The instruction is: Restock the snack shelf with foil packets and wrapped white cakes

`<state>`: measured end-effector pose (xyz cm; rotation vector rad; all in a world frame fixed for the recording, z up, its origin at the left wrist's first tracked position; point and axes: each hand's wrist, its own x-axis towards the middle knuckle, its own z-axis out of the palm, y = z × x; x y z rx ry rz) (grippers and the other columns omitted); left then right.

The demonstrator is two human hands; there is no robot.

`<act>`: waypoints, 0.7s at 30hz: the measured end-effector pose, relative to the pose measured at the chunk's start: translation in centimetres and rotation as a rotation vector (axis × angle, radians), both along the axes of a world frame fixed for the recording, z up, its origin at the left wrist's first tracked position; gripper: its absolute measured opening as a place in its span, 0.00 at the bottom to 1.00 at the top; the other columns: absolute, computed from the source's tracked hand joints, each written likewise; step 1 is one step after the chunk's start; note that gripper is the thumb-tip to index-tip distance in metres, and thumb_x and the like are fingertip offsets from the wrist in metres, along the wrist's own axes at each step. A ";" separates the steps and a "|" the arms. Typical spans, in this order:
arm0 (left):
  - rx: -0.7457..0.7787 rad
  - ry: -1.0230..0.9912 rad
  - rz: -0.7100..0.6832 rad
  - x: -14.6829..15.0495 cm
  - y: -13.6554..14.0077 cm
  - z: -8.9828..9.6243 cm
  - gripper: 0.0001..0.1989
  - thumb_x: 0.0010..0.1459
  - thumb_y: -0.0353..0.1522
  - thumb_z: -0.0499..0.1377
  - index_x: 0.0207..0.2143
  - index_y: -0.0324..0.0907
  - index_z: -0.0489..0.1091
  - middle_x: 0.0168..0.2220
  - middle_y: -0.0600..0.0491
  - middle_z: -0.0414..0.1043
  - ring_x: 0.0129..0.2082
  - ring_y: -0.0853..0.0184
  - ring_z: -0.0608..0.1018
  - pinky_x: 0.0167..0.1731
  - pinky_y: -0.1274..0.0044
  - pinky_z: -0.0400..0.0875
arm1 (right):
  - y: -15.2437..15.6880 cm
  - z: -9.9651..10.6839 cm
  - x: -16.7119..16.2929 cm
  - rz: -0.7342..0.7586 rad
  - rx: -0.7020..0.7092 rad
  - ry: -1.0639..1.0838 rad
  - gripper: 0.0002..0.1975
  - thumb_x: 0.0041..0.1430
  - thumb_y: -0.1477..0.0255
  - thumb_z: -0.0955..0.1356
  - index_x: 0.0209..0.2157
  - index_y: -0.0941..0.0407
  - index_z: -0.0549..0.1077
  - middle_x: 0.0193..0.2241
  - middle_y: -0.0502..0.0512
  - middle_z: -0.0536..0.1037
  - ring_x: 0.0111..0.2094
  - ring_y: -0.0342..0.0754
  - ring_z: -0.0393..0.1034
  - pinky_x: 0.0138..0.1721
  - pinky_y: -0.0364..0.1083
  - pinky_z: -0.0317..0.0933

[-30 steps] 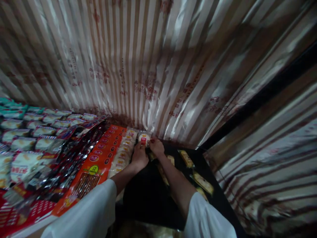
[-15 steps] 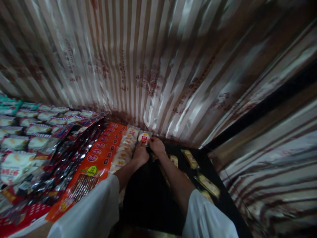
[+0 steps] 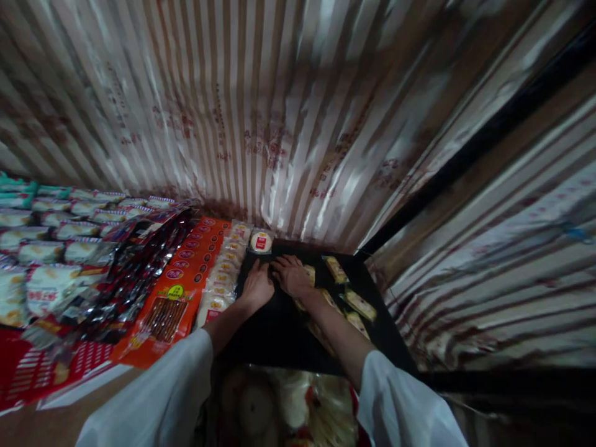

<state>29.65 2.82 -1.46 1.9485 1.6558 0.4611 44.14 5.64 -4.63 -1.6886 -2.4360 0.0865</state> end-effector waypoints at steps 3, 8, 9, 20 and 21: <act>-0.041 -0.007 -0.029 0.0 -2.9 0.6 0.25 0.55 0.23 0.50 0.57 0.31 0.60 0.62 0.38 0.53 0.61 0.59 0.61 0.59 0.73 0.56 | -1.4 -0.3 2.0 -0.063 -0.014 -0.044 0.18 0.61 0.72 0.62 0.52 0.55 0.69 0.56 0.59 0.67 0.61 0.54 0.52 0.59 0.57 0.44; 0.003 -0.138 -0.187 0.0 -9.6 -0.3 0.21 0.55 0.24 0.50 0.52 0.34 0.65 0.60 0.41 0.58 0.58 0.62 0.65 0.58 0.73 0.59 | -3.3 1.5 3.8 -0.112 0.007 -0.012 0.21 0.61 0.69 0.63 0.54 0.60 0.67 0.58 0.63 0.64 0.62 0.55 0.49 0.60 0.56 0.45; 0.011 -0.174 -0.215 -0.1 -11.2 -0.8 0.20 0.54 0.23 0.49 0.50 0.35 0.67 0.58 0.42 0.61 0.57 0.63 0.66 0.58 0.73 0.60 | -4.0 2.0 3.6 -0.085 0.026 0.033 0.21 0.61 0.69 0.62 0.54 0.60 0.67 0.58 0.62 0.64 0.62 0.54 0.50 0.60 0.56 0.45; -0.068 -0.003 0.111 -5.5 -24.4 -6.3 0.21 0.55 0.22 0.47 0.50 0.41 0.65 0.55 0.44 0.62 0.53 0.62 0.69 0.51 0.71 0.67 | -23.5 -2.6 -5.0 -0.019 -0.255 0.416 0.14 0.62 0.70 0.59 0.42 0.52 0.75 0.39 0.56 0.78 0.40 0.49 0.72 0.45 0.48 0.63; -0.103 0.047 0.136 -5.8 -24.4 -6.4 0.20 0.57 0.23 0.47 0.51 0.41 0.64 0.56 0.43 0.61 0.52 0.61 0.70 0.49 0.70 0.68 | -24.7 -3.7 -5.6 -0.074 -0.277 0.390 0.15 0.60 0.73 0.60 0.43 0.52 0.74 0.40 0.57 0.78 0.42 0.51 0.72 0.47 0.49 0.63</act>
